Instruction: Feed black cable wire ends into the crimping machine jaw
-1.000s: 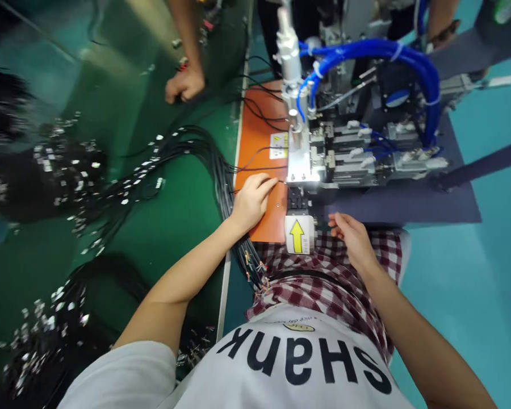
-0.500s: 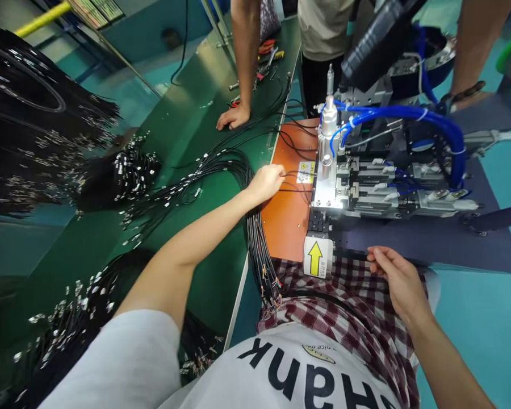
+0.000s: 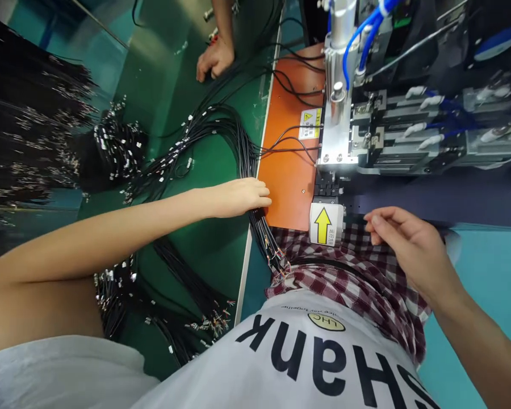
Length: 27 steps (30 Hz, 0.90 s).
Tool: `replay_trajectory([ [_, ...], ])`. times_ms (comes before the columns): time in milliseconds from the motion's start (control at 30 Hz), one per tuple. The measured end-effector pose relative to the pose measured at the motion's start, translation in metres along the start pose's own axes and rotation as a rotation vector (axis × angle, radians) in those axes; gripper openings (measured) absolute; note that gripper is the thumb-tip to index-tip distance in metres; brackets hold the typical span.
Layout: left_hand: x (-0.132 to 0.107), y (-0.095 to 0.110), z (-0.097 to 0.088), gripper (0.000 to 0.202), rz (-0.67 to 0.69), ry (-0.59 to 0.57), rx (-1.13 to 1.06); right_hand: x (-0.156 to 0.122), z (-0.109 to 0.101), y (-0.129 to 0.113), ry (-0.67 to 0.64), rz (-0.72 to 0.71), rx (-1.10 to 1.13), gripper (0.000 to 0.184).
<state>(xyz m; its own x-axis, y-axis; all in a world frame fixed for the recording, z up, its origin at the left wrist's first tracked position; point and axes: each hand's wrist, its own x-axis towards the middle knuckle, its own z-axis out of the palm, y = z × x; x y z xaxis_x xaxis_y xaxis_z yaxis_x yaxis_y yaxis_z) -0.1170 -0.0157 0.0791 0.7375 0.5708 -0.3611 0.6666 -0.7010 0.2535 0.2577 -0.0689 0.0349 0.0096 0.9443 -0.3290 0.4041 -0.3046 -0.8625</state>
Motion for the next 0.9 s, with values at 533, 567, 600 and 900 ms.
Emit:
replay_trajectory([
  [533, 0.038, 0.061, -0.029, 0.031, 0.089, 0.256, -0.294, -0.004, 0.036, -0.020, -0.332, -0.229, 0.109, 0.026],
  [567, 0.045, 0.062, -0.022, 0.031, 0.085, 0.311, -0.324, -0.004, 0.036, -0.020, -0.319, -0.255, 0.095, 0.027],
  [600, 0.050, 0.063, -0.015, 0.031, 0.078, 0.352, -0.346, -0.004, 0.035, -0.020, -0.304, -0.274, 0.088, 0.029],
  [900, 0.060, 0.080, -0.001, 0.028, -0.034, 0.387, -0.255, 0.004, 0.033, -0.032, -0.073, -0.614, 0.008, 0.011],
])
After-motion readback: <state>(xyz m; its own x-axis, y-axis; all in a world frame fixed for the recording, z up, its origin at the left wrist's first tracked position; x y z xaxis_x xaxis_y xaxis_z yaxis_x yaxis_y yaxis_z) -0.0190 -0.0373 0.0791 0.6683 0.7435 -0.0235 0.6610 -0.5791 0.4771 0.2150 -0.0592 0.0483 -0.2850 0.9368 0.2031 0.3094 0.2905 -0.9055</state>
